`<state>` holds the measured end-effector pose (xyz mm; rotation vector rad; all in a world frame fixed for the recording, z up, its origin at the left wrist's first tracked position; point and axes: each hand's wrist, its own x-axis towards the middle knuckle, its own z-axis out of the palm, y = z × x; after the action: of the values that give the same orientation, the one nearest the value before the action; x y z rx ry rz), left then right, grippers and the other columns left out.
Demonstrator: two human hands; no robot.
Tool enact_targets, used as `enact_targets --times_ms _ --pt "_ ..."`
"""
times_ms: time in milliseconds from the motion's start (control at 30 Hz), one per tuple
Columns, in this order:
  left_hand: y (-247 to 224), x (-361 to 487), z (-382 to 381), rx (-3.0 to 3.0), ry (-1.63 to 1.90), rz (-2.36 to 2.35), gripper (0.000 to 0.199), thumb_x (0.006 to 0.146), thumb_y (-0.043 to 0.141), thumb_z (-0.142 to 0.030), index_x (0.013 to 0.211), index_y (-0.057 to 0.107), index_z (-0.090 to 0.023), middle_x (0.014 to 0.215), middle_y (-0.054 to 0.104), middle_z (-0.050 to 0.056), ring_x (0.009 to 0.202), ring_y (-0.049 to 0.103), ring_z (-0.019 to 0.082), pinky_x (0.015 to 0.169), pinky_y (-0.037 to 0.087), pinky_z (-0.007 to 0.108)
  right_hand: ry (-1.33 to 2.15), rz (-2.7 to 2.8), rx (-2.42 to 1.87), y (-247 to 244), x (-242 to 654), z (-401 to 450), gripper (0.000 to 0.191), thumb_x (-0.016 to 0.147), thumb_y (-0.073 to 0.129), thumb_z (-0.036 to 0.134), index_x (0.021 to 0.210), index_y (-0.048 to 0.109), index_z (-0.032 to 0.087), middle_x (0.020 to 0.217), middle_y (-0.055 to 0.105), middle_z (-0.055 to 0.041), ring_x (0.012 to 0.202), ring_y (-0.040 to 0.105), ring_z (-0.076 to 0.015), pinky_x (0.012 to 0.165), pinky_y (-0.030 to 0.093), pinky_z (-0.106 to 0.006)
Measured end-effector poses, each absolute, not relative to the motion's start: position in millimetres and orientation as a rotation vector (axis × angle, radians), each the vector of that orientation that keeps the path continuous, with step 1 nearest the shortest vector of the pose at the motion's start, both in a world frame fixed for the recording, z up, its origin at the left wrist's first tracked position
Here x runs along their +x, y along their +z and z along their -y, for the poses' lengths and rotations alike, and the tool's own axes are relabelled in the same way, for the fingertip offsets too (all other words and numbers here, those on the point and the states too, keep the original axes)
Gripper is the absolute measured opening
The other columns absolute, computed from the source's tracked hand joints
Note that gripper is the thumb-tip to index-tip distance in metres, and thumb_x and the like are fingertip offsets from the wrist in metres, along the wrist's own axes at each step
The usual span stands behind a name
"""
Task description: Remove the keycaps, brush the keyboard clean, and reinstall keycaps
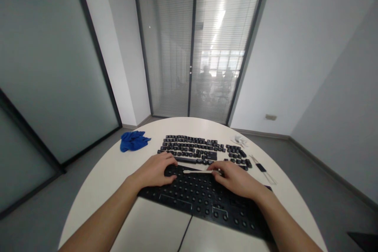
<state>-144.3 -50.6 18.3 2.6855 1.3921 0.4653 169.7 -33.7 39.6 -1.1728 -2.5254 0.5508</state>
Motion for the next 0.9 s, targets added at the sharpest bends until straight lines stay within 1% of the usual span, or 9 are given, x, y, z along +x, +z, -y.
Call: enact_targets --times_ms 67,200,600,767,900 --pt "19 -144 51 2.686 0.466 -1.395 0.027 0.080 0.070 -0.032 0.105 0.065 -0.024 0.105 0.065 0.004 0.101 0.061 0.026 0.087 0.049 0.037 0.554 2.530 -1.155 41 169 35 0.028 0.089 0.051 0.020 0.107 0.072 0.020 0.105 0.075 -0.0081 0.093 0.068 -0.0238 0.086 0.049 -0.035" --pt "20 -144 50 2.685 0.460 -1.399 0.028 0.079 0.071 -0.032 0.105 0.065 -0.024 0.105 0.065 0.004 0.101 0.060 0.026 0.086 0.049 0.036 0.628 2.563 -1.102 43 167 39 0.028 0.086 0.053 0.016 0.105 0.074 0.021 0.095 0.075 -0.0045 0.082 0.068 -0.0200 0.078 0.050 -0.031" --pt "20 -143 49 2.684 0.453 -1.415 0.027 0.079 0.071 -0.032 0.105 0.065 -0.024 0.105 0.064 0.003 0.101 0.060 0.025 0.087 0.049 0.036 0.819 2.621 -0.890 43 157 47 0.035 0.076 0.056 0.010 0.099 0.079 0.022 0.091 0.078 -0.0011 0.075 0.067 -0.0158 0.069 0.048 -0.025" --pt "19 -144 49 2.686 0.454 -1.405 0.027 0.079 0.071 -0.031 0.104 0.064 -0.024 0.106 0.064 0.003 0.102 0.060 0.025 0.086 0.049 0.035 0.933 2.641 -0.894 44 154 49 0.039 0.070 0.058 0.009 0.100 0.081 0.023 0.089 0.079 0.0001 0.075 0.069 -0.0165 0.069 0.050 -0.024" --pt "19 -144 49 2.687 0.448 -1.412 0.028 0.079 0.072 -0.031 0.104 0.065 -0.024 0.106 0.064 0.004 0.102 0.060 0.026 0.086 0.049 0.036 0.840 2.600 -0.966 43 159 44 0.034 0.078 0.056 0.012 0.100 0.080 0.022 0.095 0.079 -0.0012 0.080 0.070 -0.0178 0.073 0.050 -0.026"
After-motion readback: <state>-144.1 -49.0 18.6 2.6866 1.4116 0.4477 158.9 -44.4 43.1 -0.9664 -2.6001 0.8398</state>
